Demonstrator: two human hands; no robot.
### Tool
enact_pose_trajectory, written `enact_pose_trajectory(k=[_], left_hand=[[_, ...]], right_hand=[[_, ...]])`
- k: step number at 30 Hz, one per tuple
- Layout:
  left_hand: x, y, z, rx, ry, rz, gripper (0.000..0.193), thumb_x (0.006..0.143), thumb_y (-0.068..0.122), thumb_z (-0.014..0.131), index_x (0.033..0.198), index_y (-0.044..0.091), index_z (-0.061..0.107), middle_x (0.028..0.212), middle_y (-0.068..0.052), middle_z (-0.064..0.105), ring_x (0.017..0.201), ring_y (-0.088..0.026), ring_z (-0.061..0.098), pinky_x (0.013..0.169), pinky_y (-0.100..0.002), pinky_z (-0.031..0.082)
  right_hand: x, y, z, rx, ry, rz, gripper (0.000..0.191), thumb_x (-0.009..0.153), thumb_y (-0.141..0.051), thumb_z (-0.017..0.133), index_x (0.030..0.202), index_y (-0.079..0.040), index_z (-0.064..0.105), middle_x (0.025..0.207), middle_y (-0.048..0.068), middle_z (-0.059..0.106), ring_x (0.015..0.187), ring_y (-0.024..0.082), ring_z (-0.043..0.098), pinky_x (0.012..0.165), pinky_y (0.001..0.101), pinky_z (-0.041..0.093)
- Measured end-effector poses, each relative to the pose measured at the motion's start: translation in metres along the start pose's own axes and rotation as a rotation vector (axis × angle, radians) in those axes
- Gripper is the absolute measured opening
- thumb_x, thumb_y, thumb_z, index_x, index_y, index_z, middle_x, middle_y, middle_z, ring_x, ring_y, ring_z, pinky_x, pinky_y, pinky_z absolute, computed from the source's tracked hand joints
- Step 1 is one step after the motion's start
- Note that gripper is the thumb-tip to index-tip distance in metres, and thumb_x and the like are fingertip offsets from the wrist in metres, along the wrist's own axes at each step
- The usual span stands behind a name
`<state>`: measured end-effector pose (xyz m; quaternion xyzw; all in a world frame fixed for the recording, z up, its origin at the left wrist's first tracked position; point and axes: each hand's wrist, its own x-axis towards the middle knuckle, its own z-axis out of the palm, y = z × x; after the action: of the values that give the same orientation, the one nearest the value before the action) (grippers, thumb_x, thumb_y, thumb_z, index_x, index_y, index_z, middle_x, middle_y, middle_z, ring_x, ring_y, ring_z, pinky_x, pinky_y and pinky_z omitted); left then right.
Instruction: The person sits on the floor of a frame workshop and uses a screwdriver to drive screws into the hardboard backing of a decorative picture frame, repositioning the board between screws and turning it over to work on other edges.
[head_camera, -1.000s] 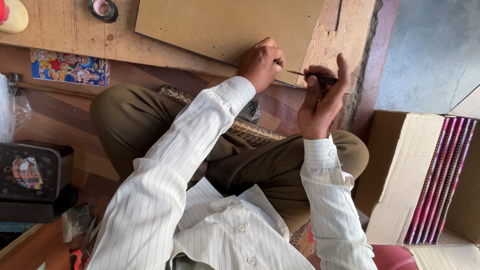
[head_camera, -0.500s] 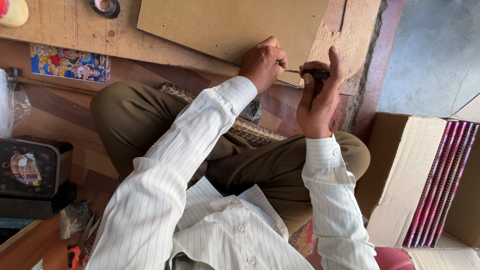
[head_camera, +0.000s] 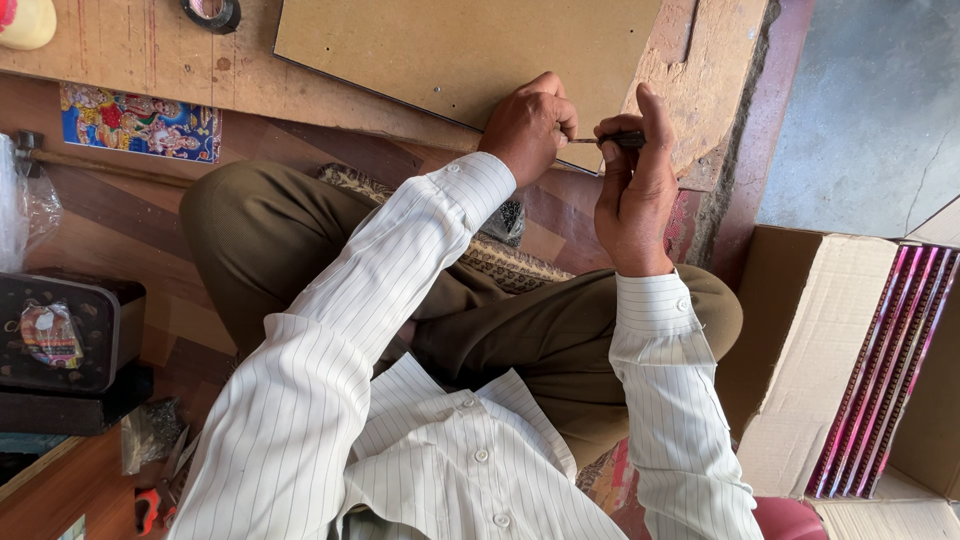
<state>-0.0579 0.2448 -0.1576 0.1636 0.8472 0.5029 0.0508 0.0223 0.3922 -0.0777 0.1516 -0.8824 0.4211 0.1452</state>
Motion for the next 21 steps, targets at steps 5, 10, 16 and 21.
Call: enact_pose_trajectory(k=[5, 10, 16, 21], left_hand=[[-0.001, -0.002, 0.001, -0.007, 0.025, 0.02, 0.016, 0.074, -0.006, 0.073, 0.069, 0.01, 0.072, 0.092, -0.005, 0.064, 0.089, -0.025, 0.068, 0.076, -0.039, 0.056], [-0.001, -0.004, 0.003, 0.0, 0.042, 0.038, 0.015, 0.074, -0.004, 0.072, 0.069, 0.01, 0.072, 0.091, -0.006, 0.064, 0.088, -0.026, 0.068, 0.075, -0.04, 0.055], [-0.002, -0.003, 0.002, -0.001, 0.025, 0.026, 0.016, 0.074, -0.005, 0.072, 0.069, 0.01, 0.072, 0.092, -0.005, 0.064, 0.089, -0.026, 0.068, 0.075, -0.04, 0.056], [-0.001, 0.0, -0.001, 0.003, 0.018, 0.026, 0.016, 0.074, -0.005, 0.073, 0.07, 0.01, 0.073, 0.093, -0.006, 0.064, 0.091, -0.026, 0.068, 0.077, -0.04, 0.056]], right_hand=[[0.006, -0.001, -0.001, -0.001, -0.006, 0.013, 0.054, 0.109, 0.018, 0.051, 0.156, -0.009, 0.042, 0.119, 0.012, 0.068, 0.103, 0.015, 0.068, 0.094, 0.0313, 0.058], [0.011, 0.006, -0.003, 0.073, 0.025, 0.096, 0.041, 0.11, 0.014, 0.059, 0.145, -0.005, 0.051, 0.111, 0.011, 0.072, 0.097, 0.013, 0.07, 0.088, 0.0293, 0.06], [0.012, 0.011, -0.001, 0.143, 0.104, 0.151, 0.039, 0.11, 0.008, 0.068, 0.143, -0.006, 0.05, 0.103, 0.01, 0.075, 0.089, 0.013, 0.073, 0.078, 0.0264, 0.063], [0.012, 0.007, -0.001, 0.01, 0.112, 0.06, 0.055, 0.112, 0.007, 0.066, 0.158, -0.007, 0.042, 0.096, 0.008, 0.072, 0.081, 0.011, 0.071, 0.072, 0.0232, 0.06]])
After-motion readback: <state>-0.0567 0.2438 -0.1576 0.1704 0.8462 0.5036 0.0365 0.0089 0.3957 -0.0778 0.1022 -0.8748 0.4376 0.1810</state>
